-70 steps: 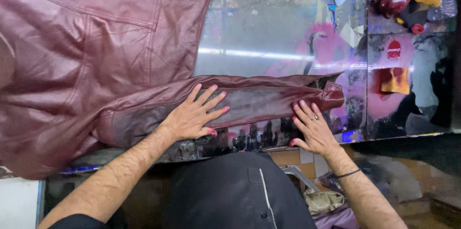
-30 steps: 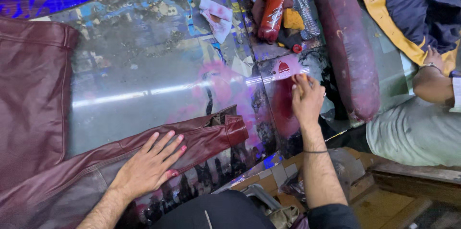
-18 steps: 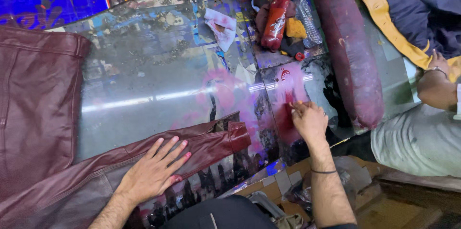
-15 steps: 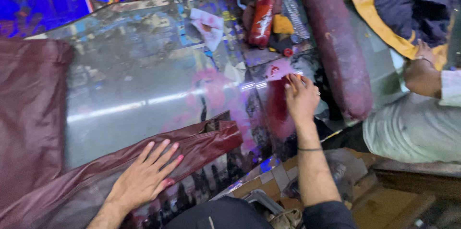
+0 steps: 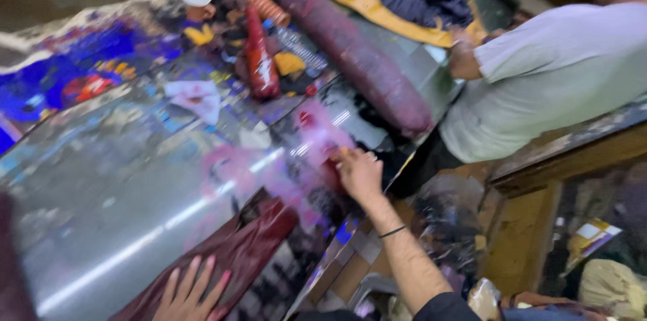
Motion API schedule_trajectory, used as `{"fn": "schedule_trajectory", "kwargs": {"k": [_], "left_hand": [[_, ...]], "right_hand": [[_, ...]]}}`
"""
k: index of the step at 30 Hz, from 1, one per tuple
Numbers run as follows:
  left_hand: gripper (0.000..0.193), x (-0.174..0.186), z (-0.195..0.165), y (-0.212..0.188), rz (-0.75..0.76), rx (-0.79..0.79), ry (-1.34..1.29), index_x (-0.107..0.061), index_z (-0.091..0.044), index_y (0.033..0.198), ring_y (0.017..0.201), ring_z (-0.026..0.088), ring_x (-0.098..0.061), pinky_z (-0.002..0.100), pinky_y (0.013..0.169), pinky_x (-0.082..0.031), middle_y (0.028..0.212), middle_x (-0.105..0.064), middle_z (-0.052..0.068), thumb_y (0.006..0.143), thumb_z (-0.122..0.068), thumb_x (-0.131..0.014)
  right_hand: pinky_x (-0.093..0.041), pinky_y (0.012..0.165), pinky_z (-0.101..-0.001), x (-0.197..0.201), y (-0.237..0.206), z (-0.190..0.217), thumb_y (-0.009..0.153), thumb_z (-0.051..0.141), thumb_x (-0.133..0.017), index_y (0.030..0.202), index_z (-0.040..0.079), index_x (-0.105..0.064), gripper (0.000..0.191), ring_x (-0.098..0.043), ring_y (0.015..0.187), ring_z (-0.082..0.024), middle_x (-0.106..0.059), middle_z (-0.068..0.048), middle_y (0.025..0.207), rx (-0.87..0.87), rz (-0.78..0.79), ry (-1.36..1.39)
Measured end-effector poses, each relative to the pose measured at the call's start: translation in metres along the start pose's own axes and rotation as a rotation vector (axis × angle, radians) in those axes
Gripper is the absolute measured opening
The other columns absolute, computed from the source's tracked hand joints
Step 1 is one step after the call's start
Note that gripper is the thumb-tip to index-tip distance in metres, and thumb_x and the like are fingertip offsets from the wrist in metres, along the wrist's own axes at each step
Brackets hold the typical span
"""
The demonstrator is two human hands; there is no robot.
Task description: The person applies reddish dye to a maroon leather jacket laid on a work table, rubbing a dye-soaked sponge along the sleeve and shoulder areas. They reposition the jacket and smooth the sleeve with their hands to reach untreated sections of the fabric.
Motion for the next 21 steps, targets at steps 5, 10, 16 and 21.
{"fn": "schedule_trajectory", "kwargs": {"k": [5, 10, 16, 21], "left_hand": [[0.062, 0.014, 0.001, -0.034, 0.373, 0.250, -0.184, -0.050, -0.013, 0.146, 0.147, 0.041, -0.029, 0.057, 0.119, -0.020, 0.158, -0.038, 0.019, 0.089, -0.033, -0.063], [0.060, 0.027, 0.012, -0.054, 0.185, 0.362, -0.171, -0.053, -0.007, 0.145, 0.140, 0.032, -0.044, 0.051, 0.113, -0.032, 0.153, -0.049, 0.013, 0.092, -0.028, -0.069], [0.079, 0.023, 0.015, -0.073, 0.126, 0.375, -0.224, -0.048, 0.000, 0.147, 0.129, 0.030, -0.049, 0.050, 0.105, -0.034, 0.143, -0.056, 0.013, 0.083, -0.035, -0.076], [0.092, 0.026, 0.016, -0.074, 0.104, 0.359, -0.316, -0.038, 0.002, 0.153, 0.131, 0.032, -0.048, 0.050, 0.106, -0.032, 0.142, -0.055, 0.016, 0.080, -0.036, -0.081]], "right_hand": [[-0.059, 0.092, -0.0406, -0.011, -0.054, -0.015, 0.099, 0.019, -0.074, 0.124, 0.018, -0.073, 0.026, -0.076, 0.105, -0.030, -0.075, -0.008, 0.120, -0.086, -0.046, 0.397], [-0.054, 0.089, -0.0444, -0.023, -0.149, 0.014, 0.106, 0.026, -0.059, 0.144, 0.019, -0.057, 0.038, -0.067, 0.112, -0.026, -0.068, -0.008, 0.135, -0.405, -0.084, 1.884], [-0.055, 0.087, -0.0535, -0.059, -0.258, 0.123, 0.107, 0.036, -0.056, 0.142, 0.014, -0.056, 0.042, -0.067, 0.112, -0.033, -0.065, -0.014, 0.135, -0.610, 0.171, 2.371], [-0.051, 0.099, -0.0442, -0.057, -0.281, 0.175, 0.103, 0.019, -0.065, 0.141, 0.010, -0.058, 0.040, -0.063, 0.122, -0.026, -0.064, -0.010, 0.137, -0.483, 0.068, 1.906]]}}
Point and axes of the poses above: each hand's wrist, its own y-axis towards the middle knuckle, its own x-axis out of the back of the hand, z = x × y, the point moved 7 cm from there along y, towards the middle knuckle
